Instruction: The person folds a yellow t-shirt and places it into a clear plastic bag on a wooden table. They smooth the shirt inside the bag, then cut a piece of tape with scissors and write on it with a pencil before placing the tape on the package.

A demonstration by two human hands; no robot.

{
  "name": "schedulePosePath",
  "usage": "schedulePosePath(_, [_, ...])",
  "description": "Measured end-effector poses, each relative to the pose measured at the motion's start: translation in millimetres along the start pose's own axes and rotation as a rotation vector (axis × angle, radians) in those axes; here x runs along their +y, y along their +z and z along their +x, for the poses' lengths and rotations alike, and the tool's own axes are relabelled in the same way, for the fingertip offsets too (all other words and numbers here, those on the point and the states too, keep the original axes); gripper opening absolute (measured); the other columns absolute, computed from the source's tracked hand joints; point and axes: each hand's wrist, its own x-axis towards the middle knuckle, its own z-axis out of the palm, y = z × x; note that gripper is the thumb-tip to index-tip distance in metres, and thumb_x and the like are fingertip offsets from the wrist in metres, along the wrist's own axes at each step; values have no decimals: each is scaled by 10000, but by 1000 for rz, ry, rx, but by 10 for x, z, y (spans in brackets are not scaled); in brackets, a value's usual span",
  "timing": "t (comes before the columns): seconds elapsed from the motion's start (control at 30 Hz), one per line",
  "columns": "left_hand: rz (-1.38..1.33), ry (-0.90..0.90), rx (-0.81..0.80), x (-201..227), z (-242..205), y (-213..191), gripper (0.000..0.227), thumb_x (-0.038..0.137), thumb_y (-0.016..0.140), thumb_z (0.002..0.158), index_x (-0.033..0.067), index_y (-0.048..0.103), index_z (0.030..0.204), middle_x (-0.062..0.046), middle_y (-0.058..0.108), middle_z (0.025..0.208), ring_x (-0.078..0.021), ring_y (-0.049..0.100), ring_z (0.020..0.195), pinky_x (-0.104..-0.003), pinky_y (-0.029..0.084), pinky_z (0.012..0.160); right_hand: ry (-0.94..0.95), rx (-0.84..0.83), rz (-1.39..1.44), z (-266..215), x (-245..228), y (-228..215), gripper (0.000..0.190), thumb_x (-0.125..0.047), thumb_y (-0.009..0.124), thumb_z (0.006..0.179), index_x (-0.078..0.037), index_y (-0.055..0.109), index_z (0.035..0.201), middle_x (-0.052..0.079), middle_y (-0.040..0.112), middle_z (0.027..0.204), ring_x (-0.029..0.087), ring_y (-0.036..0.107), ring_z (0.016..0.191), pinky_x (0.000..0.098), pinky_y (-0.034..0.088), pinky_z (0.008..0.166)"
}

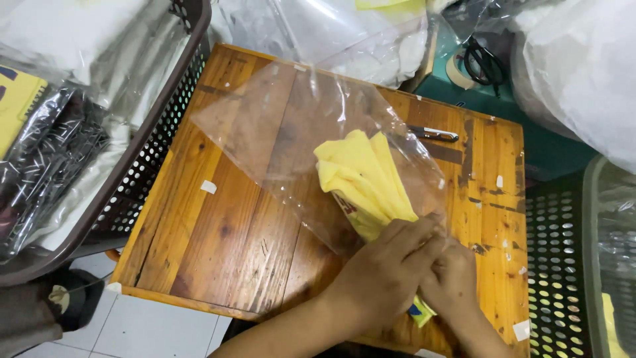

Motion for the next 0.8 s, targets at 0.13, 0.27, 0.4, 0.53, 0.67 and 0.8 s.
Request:
schedulePosePath(0.13, [-61,-27,25,83,30,8,207,-78,363,796,-100,449,983,-281,420,1189,-380,438,1081,-446,338,951,299,-304,-250,76,-58,62,208,-194,489,709,-135,635,846,99,637,781,312,584,653,408,458,539])
schedulePosePath(0.27, [-94,-16,-3,106,-51,8,292,-95,366,794,-133,462,1067,-273,391,1231,-384,422,1140,-481,341,976,192,-282,-128,160,-104,113,254,-216,505,723,-168,611,949,55,586,950,257,546,841,373,442,682])
schedulePosePath(0.4, [80,135,313,197,-125,-217,310,224,501,860,-40,550,1013,-212,538,1126,-301,621,906,-367,466,746,62,-254,36,206,-151,166,347,-245,526,742,-211,579,1083,-2,520,1168,186,496,1083,329,419,865])
schedulePosePath(0.53, [206,-228,1061,-78,-493,-20,559,450,461,815,94,338,1228,-68,293,1228,-203,287,1230,-371,257,1086,-125,48,76,134,-271,67,325,-119,516,721,-98,603,1033,84,568,1145,248,586,971,346,462,786])
schedulePosePath(0.67, [-936,-476,831,-441,-724,29,821,430,661,735,104,190,1323,-122,306,1337,-271,308,1240,-418,247,1032,4,31,125,53,-412,-48,283,-231,521,758,-109,623,992,29,593,1105,198,623,875,325,489,712])
schedulePosePath(0.8, [-1341,-928,754,-585,-866,436,753,394,740,527,57,467,1143,-95,605,977,-229,597,856,-313,520,606,108,-135,307,151,-739,-148,271,-278,491,785,-75,665,831,73,614,1041,189,614,923,293,466,718])
